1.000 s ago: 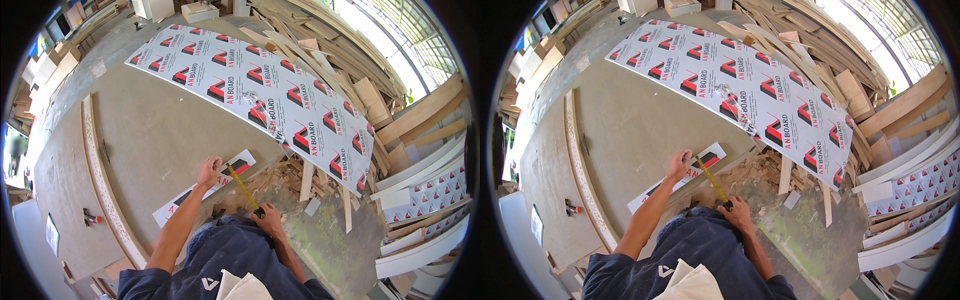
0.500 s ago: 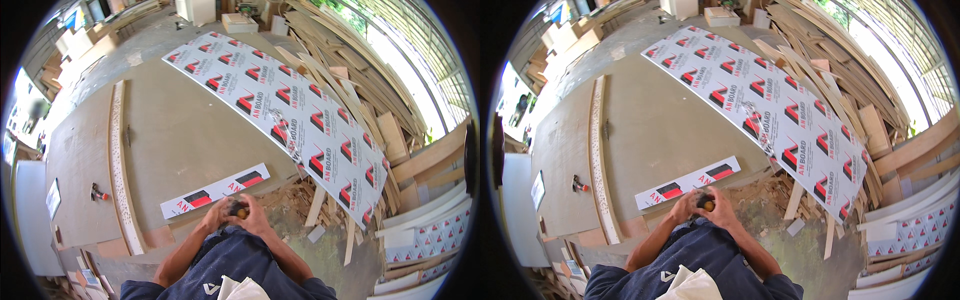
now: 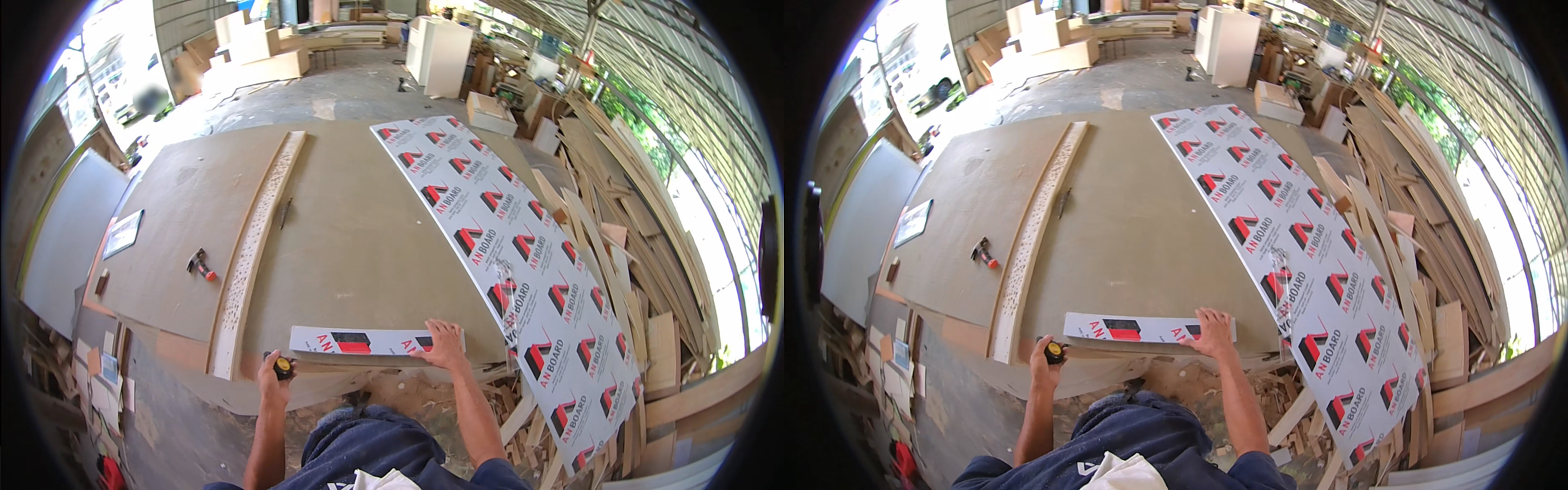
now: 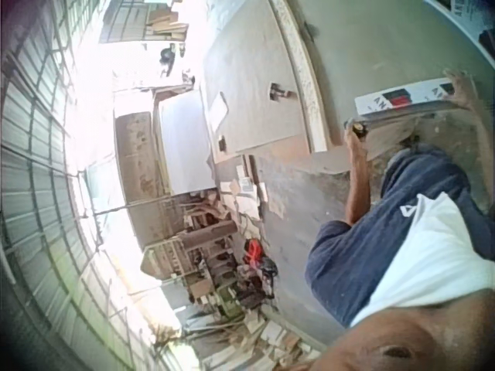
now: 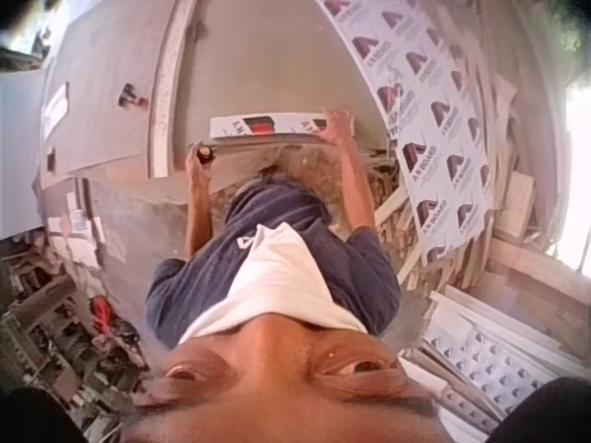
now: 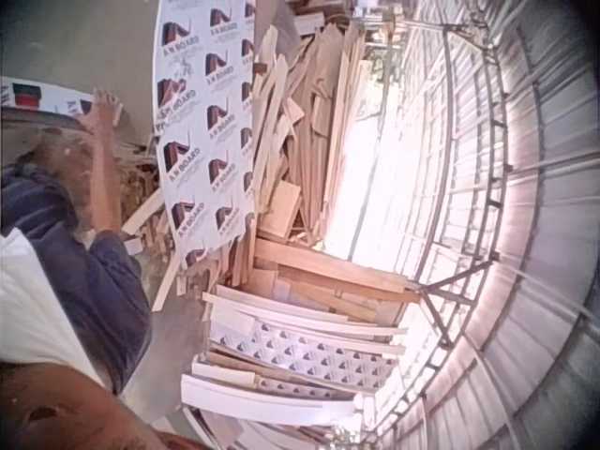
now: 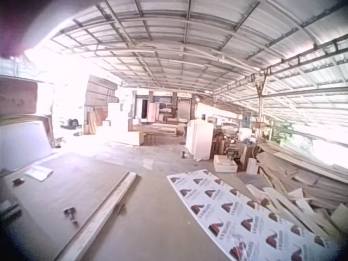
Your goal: The person measures a large sheet of AN BOARD using a tape measure and a perforated wooden strip. They use a hammer to tap the strip into position and then lift the board to inspect it. The person then places the board back down and continues to measure and adjust the strip.
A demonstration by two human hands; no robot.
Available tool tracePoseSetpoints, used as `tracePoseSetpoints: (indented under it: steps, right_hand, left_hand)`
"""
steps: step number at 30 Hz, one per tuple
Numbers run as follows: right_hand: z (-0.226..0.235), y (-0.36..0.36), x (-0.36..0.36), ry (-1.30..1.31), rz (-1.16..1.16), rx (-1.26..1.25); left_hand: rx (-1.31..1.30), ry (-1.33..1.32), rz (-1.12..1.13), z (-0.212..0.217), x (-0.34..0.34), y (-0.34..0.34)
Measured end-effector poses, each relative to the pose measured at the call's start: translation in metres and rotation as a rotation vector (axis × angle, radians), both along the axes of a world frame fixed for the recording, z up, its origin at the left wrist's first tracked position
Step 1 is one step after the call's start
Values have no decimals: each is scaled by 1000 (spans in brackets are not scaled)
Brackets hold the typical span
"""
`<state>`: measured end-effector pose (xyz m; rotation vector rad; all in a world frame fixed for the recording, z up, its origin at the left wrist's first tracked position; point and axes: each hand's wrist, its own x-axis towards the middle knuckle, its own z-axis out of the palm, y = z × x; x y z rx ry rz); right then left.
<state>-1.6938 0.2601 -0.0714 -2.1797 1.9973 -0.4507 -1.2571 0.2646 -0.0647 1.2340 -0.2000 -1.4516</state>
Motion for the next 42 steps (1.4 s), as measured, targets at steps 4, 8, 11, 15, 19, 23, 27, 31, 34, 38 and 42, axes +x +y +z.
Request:
tracePoseSetpoints:
  steps: [4, 8, 11, 15, 19, 23, 27, 31, 34, 38, 42]
  right_hand:
    - [4, 6, -20, -12, 149, 90]
    - [-4, 27, -31, -43, 175, 16]
    - [-11, 45, -38, -82, 104, -96]
    - [-27, 61, -54, -61, -124, -187]
    - [-35, 54, -63, -31, -411, -182]
    - [-31, 40, -52, 21, -542, -186]
    - [-13, 35, 1, -11, -299, -437]
    - [-19, 50, 70, -338, 72, -393]
    - [-38, 68, 129, -652, 290, 156]
    - [-72, 76, 204, -721, 376, 727]
    - [-97, 57, 297, -1113, 128, 790]
  left_hand:
    - [134, 81, 204, -33, 35, 33]
    - [235, 131, 372, -36, 27, 73]
    - [315, 169, 423, -45, 28, 106]
    - [290, 83, 466, -49, 23, 145]
    - [327, 109, 479, -37, 25, 174]
    - [386, 126, 535, -31, 37, 183]
    - [321, 58, 578, -27, 59, 179]
    - [295, -190, 552, -3, 73, 149]
    - [199, -378, 450, -9, 111, 132]
    - [143, -801, 138, 2, 153, 91]
    - [57, -1167, -62, -11, 221, 44]
